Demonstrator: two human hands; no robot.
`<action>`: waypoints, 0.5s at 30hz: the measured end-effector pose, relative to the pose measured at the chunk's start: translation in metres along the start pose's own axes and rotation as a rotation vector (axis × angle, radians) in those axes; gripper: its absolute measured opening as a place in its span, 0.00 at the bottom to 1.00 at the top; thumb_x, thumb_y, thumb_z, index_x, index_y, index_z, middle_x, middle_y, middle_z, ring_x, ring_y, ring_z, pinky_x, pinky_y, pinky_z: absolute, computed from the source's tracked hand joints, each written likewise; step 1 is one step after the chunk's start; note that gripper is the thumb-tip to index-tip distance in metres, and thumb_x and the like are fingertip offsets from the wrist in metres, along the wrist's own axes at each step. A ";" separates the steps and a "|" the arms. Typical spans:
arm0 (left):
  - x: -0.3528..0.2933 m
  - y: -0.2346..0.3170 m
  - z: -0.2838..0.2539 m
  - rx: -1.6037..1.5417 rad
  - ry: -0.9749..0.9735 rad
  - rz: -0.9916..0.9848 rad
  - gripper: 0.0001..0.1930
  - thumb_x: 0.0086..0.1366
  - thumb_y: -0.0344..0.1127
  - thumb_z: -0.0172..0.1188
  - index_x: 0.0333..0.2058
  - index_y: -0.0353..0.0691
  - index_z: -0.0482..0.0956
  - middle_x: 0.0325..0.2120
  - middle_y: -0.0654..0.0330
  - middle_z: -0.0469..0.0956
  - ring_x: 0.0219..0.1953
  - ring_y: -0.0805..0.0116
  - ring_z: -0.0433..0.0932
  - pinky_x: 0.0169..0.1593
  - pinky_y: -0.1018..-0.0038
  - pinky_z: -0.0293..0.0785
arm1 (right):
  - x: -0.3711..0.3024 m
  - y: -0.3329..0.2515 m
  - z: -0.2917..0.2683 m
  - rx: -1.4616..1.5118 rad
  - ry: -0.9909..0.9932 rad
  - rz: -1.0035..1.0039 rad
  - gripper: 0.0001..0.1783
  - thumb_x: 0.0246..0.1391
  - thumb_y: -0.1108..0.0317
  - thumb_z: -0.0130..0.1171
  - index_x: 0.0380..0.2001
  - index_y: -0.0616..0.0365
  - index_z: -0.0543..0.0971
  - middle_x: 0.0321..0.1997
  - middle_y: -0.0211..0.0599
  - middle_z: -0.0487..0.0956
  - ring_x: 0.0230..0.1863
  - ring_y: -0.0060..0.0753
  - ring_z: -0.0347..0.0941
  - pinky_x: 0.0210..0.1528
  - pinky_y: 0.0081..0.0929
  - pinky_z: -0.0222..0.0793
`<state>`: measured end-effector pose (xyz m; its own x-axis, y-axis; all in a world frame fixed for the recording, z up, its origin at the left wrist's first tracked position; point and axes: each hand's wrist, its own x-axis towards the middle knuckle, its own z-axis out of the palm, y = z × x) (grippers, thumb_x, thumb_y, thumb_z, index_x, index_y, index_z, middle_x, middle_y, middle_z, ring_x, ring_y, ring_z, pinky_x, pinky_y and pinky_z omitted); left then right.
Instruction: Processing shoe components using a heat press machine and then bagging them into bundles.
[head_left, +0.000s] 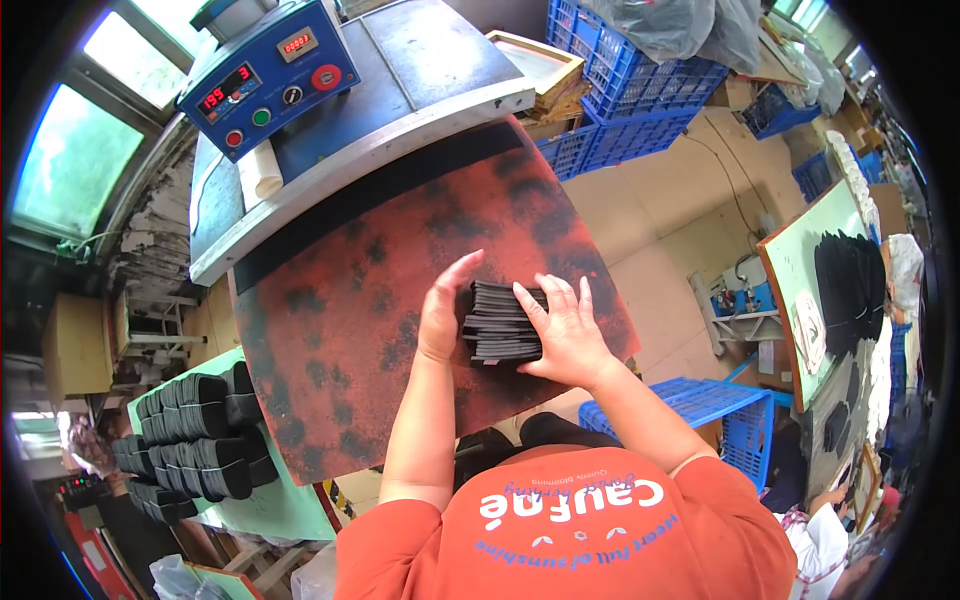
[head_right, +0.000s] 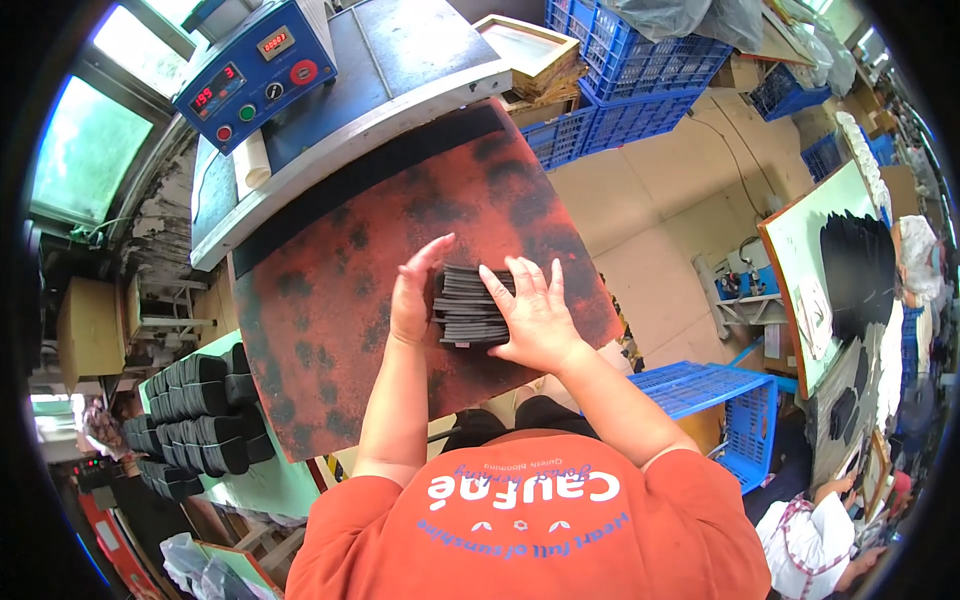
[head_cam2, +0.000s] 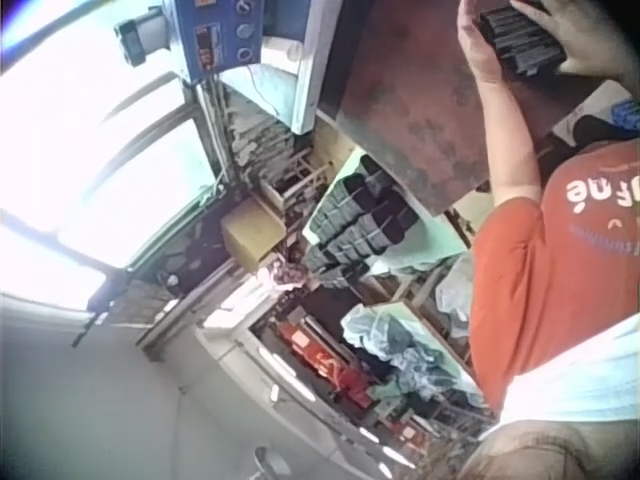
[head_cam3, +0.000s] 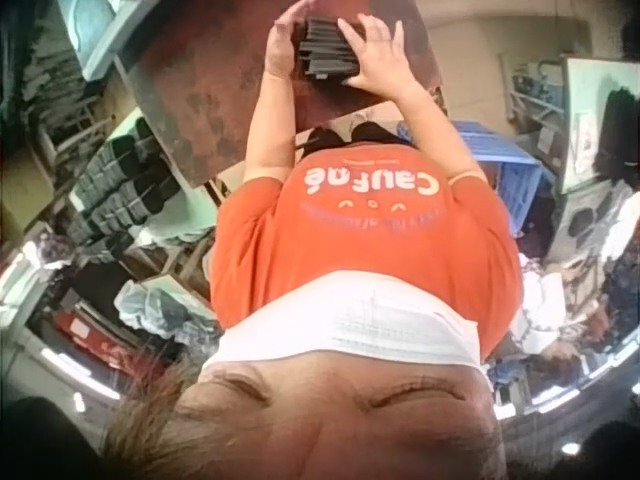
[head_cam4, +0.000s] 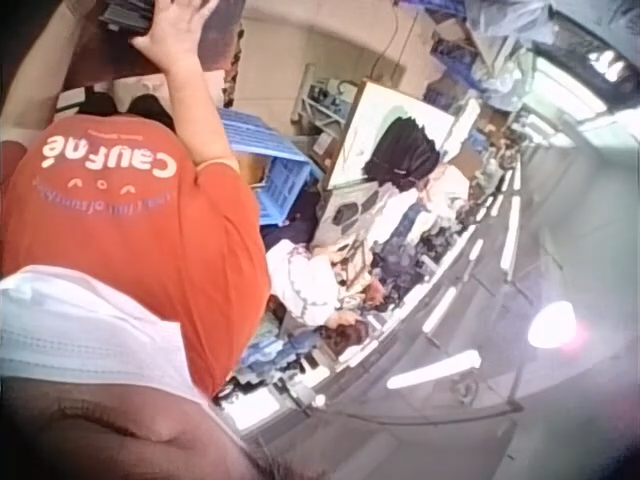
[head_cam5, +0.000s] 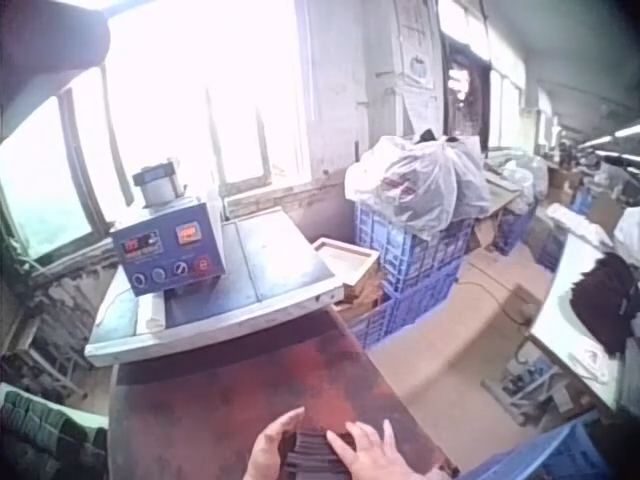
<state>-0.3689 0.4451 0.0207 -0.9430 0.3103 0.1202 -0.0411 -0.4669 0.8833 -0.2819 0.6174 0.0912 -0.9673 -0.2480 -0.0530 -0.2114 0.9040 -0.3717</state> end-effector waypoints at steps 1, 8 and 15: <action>-0.008 0.000 0.006 0.121 -0.065 -0.004 0.39 0.58 0.66 0.42 0.52 0.32 0.66 0.46 0.54 0.71 0.50 0.68 0.67 0.56 0.73 0.58 | -0.001 0.000 0.002 -0.040 -0.013 0.011 0.61 0.25 0.49 0.70 0.63 0.51 0.49 0.62 0.51 0.48 0.65 0.50 0.41 0.63 0.62 0.28; -0.032 0.010 0.026 0.303 -0.157 -0.046 0.53 0.52 0.74 0.40 0.61 0.31 0.46 0.55 0.53 0.61 0.54 0.67 0.62 0.58 0.73 0.53 | -0.003 -0.001 0.008 -0.090 -0.022 -0.016 0.60 0.27 0.50 0.69 0.63 0.51 0.48 0.62 0.50 0.48 0.65 0.50 0.42 0.63 0.61 0.30; -0.046 -0.018 0.005 0.385 -0.146 0.034 0.48 0.57 0.69 0.39 0.61 0.29 0.44 0.63 0.45 0.42 0.66 0.56 0.39 0.64 0.68 0.36 | 0.004 -0.009 0.011 -0.024 0.070 -0.064 0.63 0.24 0.52 0.71 0.63 0.54 0.45 0.64 0.53 0.45 0.65 0.52 0.43 0.63 0.61 0.32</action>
<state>-0.3234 0.4433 0.0020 -0.8837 0.4273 0.1911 0.1425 -0.1433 0.9794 -0.2820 0.6045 0.0838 -0.9590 -0.2812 0.0357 -0.2756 0.8954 -0.3497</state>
